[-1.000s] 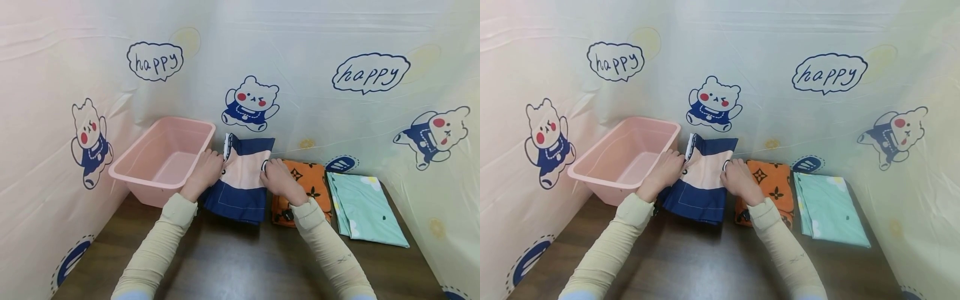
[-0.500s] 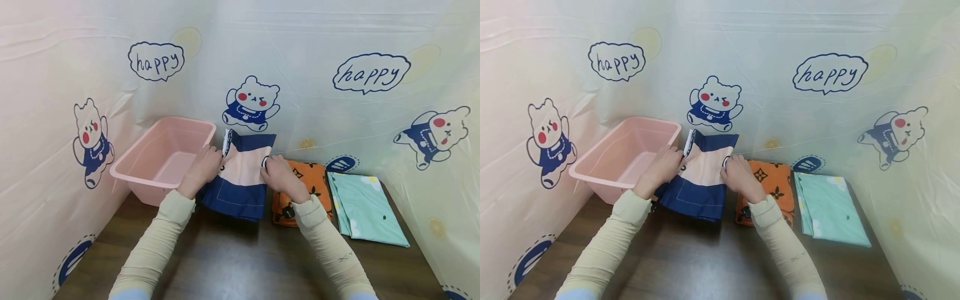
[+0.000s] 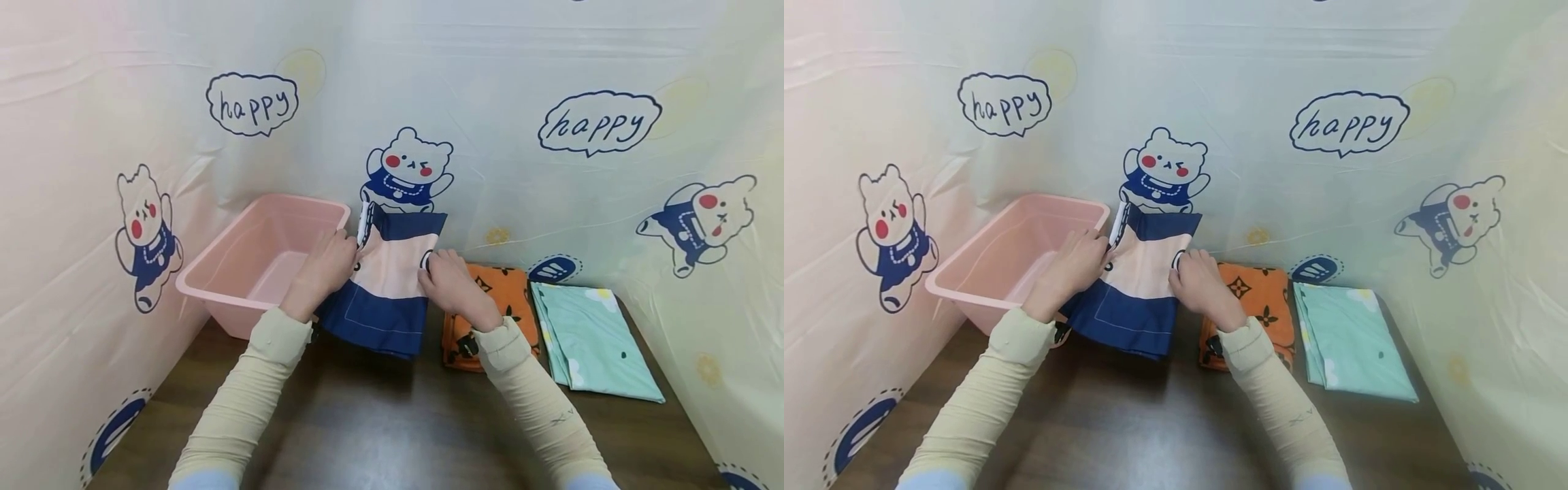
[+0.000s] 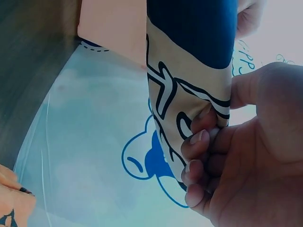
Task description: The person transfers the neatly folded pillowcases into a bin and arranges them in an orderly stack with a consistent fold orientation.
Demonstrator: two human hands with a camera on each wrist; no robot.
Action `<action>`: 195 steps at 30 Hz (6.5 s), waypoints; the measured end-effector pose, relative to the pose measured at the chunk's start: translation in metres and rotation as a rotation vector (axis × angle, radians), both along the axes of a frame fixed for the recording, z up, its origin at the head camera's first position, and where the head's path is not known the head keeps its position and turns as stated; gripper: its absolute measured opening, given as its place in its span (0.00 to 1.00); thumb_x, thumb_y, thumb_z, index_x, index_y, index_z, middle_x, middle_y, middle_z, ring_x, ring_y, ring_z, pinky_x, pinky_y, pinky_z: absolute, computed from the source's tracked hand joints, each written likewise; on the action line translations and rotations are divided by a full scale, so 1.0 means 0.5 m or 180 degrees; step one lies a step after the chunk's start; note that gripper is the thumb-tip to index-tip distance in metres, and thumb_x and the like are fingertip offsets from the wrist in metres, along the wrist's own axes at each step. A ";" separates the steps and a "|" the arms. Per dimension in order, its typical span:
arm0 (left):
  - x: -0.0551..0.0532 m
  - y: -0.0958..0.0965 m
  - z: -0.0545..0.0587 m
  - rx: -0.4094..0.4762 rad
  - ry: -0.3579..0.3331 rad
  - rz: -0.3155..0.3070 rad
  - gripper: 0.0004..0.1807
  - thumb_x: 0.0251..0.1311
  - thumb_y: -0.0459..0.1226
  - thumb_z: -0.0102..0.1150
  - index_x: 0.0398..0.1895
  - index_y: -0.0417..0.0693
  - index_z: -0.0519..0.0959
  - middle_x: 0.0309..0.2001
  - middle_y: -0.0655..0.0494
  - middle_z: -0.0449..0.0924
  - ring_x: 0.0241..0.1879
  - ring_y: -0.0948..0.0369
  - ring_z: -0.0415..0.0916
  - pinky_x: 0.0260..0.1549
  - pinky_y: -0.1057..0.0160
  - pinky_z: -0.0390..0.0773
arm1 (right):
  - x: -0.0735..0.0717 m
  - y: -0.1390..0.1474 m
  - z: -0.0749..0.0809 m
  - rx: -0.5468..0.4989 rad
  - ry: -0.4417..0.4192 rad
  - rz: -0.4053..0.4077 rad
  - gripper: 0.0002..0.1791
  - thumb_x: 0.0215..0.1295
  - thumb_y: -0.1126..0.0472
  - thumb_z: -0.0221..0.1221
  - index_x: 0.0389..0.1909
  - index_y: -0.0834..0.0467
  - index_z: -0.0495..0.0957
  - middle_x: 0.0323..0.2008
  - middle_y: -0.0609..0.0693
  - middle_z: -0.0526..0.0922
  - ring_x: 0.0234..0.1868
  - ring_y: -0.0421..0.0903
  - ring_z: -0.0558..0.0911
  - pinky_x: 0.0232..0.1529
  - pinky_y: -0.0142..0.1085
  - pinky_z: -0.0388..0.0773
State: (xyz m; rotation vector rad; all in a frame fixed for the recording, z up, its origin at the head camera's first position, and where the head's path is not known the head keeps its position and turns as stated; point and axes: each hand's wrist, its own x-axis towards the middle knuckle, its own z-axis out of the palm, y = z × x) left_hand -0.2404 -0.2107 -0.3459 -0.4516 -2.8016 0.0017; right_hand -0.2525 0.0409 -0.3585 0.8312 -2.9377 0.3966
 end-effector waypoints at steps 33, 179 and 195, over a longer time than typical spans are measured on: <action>-0.006 -0.014 0.059 -0.0003 0.0040 0.0086 0.16 0.74 0.40 0.55 0.43 0.31 0.78 0.37 0.41 0.77 0.38 0.47 0.73 0.40 0.50 0.73 | -0.014 -0.021 0.043 -0.0193 0.0045 0.0138 0.23 0.80 0.54 0.44 0.21 0.58 0.66 0.25 0.53 0.67 0.30 0.53 0.67 0.39 0.40 0.59; -0.052 -0.353 0.123 0.0730 -0.0153 0.0868 0.19 0.76 0.40 0.47 0.37 0.27 0.73 0.33 0.30 0.74 0.36 0.36 0.69 0.39 0.39 0.68 | -0.117 -0.323 0.087 -0.0146 0.0559 0.0993 0.15 0.80 0.53 0.43 0.39 0.57 0.74 0.35 0.49 0.73 0.42 0.46 0.72 0.47 0.34 0.65; -0.058 -0.384 0.109 0.0590 -0.0202 0.0765 0.18 0.75 0.37 0.48 0.32 0.26 0.72 0.33 0.28 0.73 0.38 0.34 0.69 0.42 0.36 0.67 | -0.122 -0.347 0.061 0.0031 0.0703 0.0974 0.17 0.81 0.55 0.42 0.38 0.58 0.76 0.36 0.50 0.77 0.50 0.47 0.75 0.69 0.41 0.59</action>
